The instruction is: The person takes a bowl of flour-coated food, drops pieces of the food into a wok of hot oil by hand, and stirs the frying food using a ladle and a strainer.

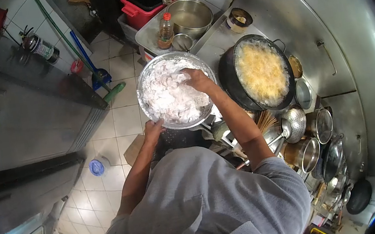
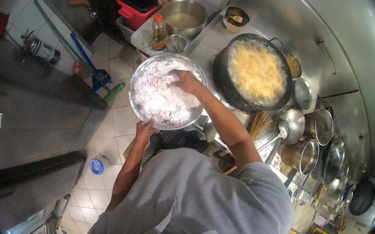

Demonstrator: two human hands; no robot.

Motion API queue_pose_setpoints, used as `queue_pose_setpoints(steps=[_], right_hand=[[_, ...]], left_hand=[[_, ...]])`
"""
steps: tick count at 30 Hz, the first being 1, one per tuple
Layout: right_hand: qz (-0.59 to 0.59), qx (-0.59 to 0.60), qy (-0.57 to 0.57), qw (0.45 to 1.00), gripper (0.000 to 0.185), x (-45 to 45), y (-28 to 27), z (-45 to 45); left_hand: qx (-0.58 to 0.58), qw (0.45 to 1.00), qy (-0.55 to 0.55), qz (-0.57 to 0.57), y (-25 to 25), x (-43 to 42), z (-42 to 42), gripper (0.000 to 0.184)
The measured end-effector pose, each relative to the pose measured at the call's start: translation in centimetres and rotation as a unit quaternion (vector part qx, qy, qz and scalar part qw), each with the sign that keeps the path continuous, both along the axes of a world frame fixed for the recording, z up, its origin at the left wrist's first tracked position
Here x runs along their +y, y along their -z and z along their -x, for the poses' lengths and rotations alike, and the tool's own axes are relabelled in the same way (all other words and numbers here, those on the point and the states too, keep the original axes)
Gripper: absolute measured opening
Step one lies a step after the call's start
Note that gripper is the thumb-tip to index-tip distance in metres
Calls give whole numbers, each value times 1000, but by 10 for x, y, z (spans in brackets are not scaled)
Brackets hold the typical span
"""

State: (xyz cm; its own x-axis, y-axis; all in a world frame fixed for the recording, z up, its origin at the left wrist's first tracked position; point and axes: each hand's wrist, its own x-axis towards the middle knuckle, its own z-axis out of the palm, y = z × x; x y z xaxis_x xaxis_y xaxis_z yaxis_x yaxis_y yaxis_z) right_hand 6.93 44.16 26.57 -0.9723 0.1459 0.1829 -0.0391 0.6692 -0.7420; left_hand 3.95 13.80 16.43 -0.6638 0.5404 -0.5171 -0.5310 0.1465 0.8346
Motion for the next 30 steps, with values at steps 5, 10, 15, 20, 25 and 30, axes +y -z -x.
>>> queue_pose_setpoints(steps=[5,10,15,20,25,30], right_hand=[[-13,-80,77,994,34,3,9,0],[-3,-84,106,991,38,-11,3,13],[-188,-186,62,962,50,-43,-8,35],[-115,-90,60,987,41,-39,0,28],[-67,-31,112,991,33,-36,14,8],[-12,-27,178,984,35,-12,-28,-35]], left_hand=[[4,1000,7,-15,3,-1,0,30],[15,1000,5,4,-4,1,-1,31],[7,1000,0,-1,-8,0,-2,33],[-2,1000,17,-14,-12,2,-2,36],[-1,1000,-6,-4,-55,12,-10,35],[10,999,28,22,-40,9,-5,36]])
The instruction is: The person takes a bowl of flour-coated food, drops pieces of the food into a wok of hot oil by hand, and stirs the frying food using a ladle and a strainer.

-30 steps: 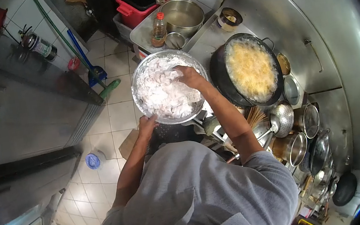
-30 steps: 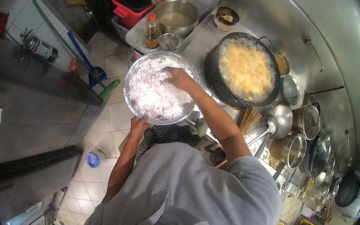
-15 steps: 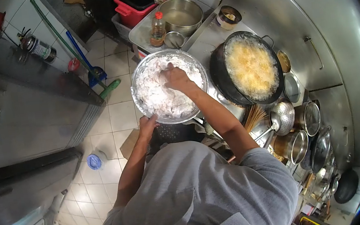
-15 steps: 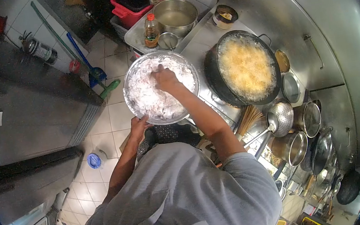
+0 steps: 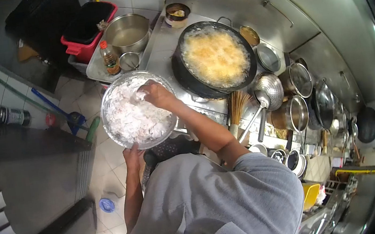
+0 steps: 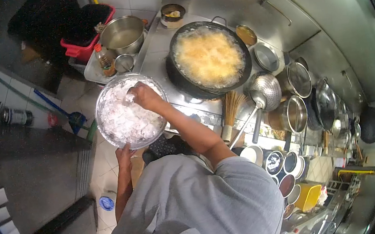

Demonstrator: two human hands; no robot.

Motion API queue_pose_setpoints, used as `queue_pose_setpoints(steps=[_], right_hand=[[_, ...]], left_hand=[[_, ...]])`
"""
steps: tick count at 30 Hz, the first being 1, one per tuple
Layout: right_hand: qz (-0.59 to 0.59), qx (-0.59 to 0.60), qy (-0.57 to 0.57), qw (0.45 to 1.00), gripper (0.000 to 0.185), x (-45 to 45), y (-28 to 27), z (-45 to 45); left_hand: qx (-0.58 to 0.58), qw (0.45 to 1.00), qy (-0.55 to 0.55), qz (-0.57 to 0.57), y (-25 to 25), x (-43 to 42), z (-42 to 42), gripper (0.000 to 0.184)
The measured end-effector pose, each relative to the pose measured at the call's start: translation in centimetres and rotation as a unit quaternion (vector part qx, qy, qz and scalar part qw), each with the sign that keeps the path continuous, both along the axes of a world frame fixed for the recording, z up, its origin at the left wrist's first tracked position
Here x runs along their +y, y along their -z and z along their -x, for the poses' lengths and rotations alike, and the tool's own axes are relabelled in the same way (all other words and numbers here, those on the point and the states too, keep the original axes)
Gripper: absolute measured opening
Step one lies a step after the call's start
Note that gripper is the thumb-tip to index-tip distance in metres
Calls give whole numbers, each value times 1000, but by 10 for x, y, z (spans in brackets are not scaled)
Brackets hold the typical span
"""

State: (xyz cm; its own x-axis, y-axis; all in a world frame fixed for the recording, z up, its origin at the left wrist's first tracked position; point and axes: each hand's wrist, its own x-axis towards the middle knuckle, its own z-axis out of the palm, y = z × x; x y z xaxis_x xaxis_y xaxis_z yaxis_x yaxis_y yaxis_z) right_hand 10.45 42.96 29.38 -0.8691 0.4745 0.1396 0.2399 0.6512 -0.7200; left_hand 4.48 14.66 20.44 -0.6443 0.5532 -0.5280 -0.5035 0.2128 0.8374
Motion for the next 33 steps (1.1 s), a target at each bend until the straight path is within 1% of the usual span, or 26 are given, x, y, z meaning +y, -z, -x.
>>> queue_pose_setpoints(steps=[2,4,6,8,10,11,13,16,17,19,22,24,26,27,28,30,32,33], right_hand=[[47,20,14,999,36,26,-7,-27],[27,57,52,997,36,42,-57,-66],[164,35,154,974,35,58,-77,-97],[76,45,171,981,37,96,-63,-132],[15,43,206,977,33,122,-56,-162],[15,42,206,978,33,133,-46,-176],[-14,11,251,968,30,151,-21,-199],[-13,-24,252,967,30,160,7,-217],[-50,-44,257,964,30,160,15,-221],[-58,-45,255,964,30,164,31,-229],[-84,-35,249,964,28,169,32,-238],[-105,-24,239,965,27,175,22,-239],[-119,-21,274,954,25,186,11,-239],[-80,-40,282,955,25,200,17,-240],[-81,-39,280,956,25,212,23,-241],[-170,-131,252,943,24,220,14,-239],[-186,-134,237,944,25,232,20,-238],[-194,-165,227,940,25,237,22,-236]], left_hand=[[8,1000,-7,23,3,-2,1,36],[3,1000,6,14,4,-3,2,36],[7,1000,-2,6,-2,-2,0,38],[-1,1000,-8,3,3,-3,1,39],[-8,1000,-14,0,6,-2,1,40],[-8,1000,-23,2,6,-2,1,37],[-9,999,-34,4,4,0,-1,34],[0,999,-32,3,0,1,-2,36],[-3,1000,-29,2,1,0,-2,36],[-6,1000,-28,2,3,-2,0,36],[-4,1000,-16,12,6,-3,1,37],[8,999,-39,2,2,0,-2,34],[7,999,-38,6,1,0,-2,34],[6,999,-34,9,1,0,-2,34],[6,999,-36,8,0,0,-2,34],[5,1000,-31,-2,-5,1,-4,35],[2,999,-31,-10,-7,2,-5,35],[0,999,-31,-16,-8,2,-5,36]])
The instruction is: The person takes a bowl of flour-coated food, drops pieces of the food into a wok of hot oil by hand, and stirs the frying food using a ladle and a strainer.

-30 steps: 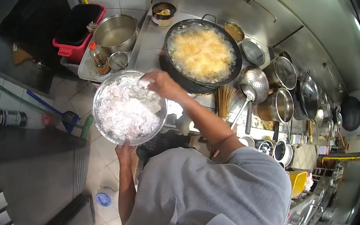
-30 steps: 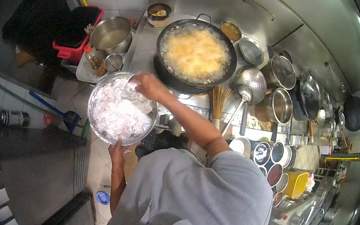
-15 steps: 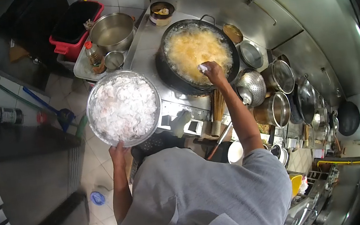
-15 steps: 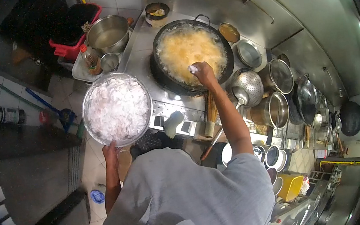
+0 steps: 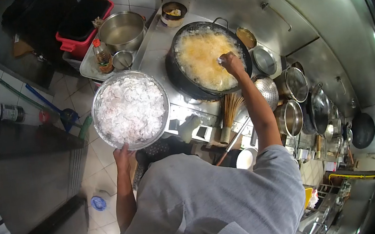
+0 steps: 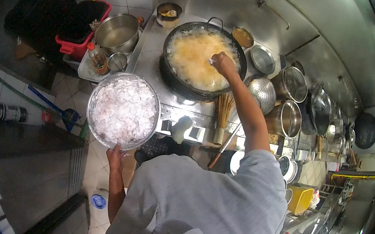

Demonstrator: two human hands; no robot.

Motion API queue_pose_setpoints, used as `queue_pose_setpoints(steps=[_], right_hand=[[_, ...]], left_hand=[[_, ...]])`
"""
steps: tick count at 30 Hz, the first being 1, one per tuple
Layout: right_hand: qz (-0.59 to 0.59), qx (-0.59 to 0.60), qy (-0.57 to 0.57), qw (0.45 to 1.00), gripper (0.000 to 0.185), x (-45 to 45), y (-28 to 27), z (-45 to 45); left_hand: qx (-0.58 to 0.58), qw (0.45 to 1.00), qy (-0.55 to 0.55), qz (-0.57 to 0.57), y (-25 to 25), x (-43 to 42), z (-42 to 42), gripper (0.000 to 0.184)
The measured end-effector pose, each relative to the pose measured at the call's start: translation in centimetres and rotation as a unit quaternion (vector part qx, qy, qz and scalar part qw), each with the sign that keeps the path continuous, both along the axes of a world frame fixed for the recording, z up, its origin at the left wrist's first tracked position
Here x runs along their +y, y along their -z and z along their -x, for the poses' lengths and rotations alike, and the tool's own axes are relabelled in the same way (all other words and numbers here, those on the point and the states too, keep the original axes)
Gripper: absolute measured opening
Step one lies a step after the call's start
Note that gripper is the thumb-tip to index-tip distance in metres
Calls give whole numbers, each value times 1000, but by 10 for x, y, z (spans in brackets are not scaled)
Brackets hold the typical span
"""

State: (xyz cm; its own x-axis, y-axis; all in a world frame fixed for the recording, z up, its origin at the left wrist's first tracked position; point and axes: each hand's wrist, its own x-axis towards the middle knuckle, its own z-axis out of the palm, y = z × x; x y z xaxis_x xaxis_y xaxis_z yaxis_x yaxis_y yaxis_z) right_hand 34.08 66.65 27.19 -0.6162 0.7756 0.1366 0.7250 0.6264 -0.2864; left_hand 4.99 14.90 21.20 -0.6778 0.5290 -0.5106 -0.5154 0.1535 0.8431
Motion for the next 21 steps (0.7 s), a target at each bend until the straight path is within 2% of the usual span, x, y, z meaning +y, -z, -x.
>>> queue_pose_setpoints(steps=[4,5,7,9,10,11,13,15,17,19,21], right_hand=[[-31,-51,15,998,24,26,13,-6],[-54,-47,66,995,19,13,-10,-1],[-98,-8,99,990,16,-11,-52,8],[-146,76,42,985,17,-42,-82,23],[-115,105,56,986,14,-68,-101,40],[-109,108,44,987,14,-83,-94,54],[31,212,-106,971,15,-111,-78,85],[105,161,-219,957,19,-162,-80,127],[186,103,-258,942,27,-184,-31,168],[210,-4,-268,940,43,-201,-5,213],[164,63,-270,947,63,-212,26,246]], left_hand=[[5,1000,9,10,9,-4,5,38],[3,1000,10,8,11,-5,5,38],[0,1000,5,7,18,-6,6,39],[8,1000,8,16,29,-9,8,38],[8,999,17,36,35,-10,10,37],[10,999,4,41,36,-10,11,37],[1,1000,-2,16,36,-10,8,38],[-2,1000,-4,15,40,-12,9,38],[-6,1000,7,6,42,-14,11,38],[-11,1000,17,19,44,-14,11,38],[-4,1000,20,22,41,-13,11,39]])
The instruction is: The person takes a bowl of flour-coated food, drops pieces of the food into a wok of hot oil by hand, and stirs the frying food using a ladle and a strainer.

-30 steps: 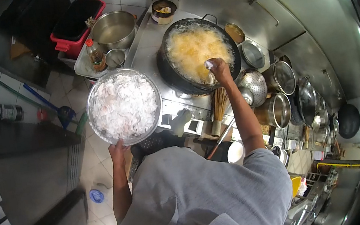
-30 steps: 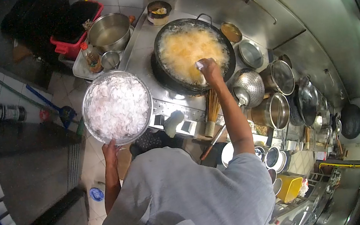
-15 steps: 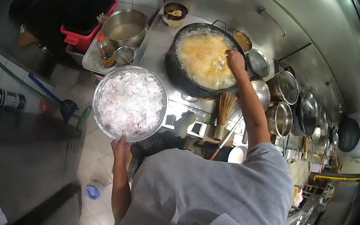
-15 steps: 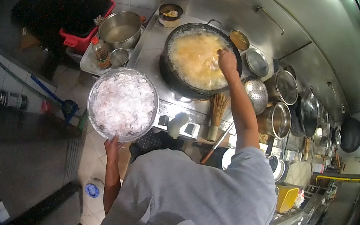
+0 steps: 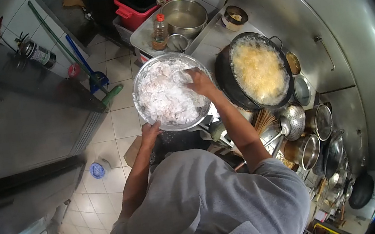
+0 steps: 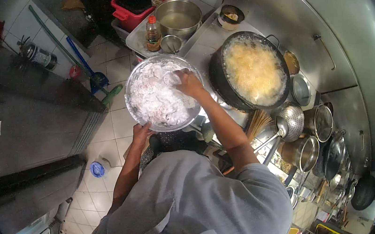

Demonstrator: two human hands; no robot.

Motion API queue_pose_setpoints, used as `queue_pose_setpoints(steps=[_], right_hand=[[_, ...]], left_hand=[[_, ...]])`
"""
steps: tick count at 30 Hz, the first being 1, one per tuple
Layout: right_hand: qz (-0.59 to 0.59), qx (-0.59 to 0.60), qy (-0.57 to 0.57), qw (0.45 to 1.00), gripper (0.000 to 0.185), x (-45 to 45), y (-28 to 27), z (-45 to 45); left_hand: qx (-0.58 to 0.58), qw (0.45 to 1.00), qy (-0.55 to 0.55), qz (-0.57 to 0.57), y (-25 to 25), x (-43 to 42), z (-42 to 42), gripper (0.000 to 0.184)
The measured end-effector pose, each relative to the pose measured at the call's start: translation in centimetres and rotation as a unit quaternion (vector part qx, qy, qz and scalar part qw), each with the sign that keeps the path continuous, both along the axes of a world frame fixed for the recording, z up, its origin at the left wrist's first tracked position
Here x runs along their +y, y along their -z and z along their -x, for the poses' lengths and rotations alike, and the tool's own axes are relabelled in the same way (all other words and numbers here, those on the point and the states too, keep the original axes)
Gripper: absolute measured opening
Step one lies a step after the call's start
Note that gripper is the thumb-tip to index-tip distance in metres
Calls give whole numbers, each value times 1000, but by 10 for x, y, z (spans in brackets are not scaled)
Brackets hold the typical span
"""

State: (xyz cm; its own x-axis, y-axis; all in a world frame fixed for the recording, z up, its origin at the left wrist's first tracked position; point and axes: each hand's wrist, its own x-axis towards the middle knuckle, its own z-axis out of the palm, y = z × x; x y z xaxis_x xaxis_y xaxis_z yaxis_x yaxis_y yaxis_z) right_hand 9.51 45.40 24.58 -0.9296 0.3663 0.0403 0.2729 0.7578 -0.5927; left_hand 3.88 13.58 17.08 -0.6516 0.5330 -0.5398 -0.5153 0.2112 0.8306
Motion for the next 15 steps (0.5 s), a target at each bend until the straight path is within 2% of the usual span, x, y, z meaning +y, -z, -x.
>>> queue_pose_setpoints(steps=[1,3,4,6,8,10,11,14,15], right_hand=[[-1,2,-5,1000,63,-5,8,20],[8,-68,30,997,81,-18,14,55],[9,-68,25,997,81,-21,14,68],[42,-175,35,983,92,-26,5,88],[26,-178,3,984,92,-35,1,93],[-97,-197,-104,970,86,-50,0,90],[-83,-194,-106,972,77,-56,-9,84],[-26,-191,-118,974,71,-63,-18,64],[-44,-181,-138,973,67,-64,-24,58]], left_hand=[[-3,1000,-2,-13,0,1,0,38],[-7,1000,-10,-22,1,0,-1,38],[0,1000,-11,-27,3,0,-1,37],[8,999,-19,-31,7,1,-1,36],[24,999,-15,-16,8,2,0,34],[14,1000,-17,-6,6,3,-1,34],[6,1000,-20,3,4,5,-1,33],[-11,998,-46,-37,-6,7,-5,32],[-10,998,-48,-37,-8,7,-5,32]])
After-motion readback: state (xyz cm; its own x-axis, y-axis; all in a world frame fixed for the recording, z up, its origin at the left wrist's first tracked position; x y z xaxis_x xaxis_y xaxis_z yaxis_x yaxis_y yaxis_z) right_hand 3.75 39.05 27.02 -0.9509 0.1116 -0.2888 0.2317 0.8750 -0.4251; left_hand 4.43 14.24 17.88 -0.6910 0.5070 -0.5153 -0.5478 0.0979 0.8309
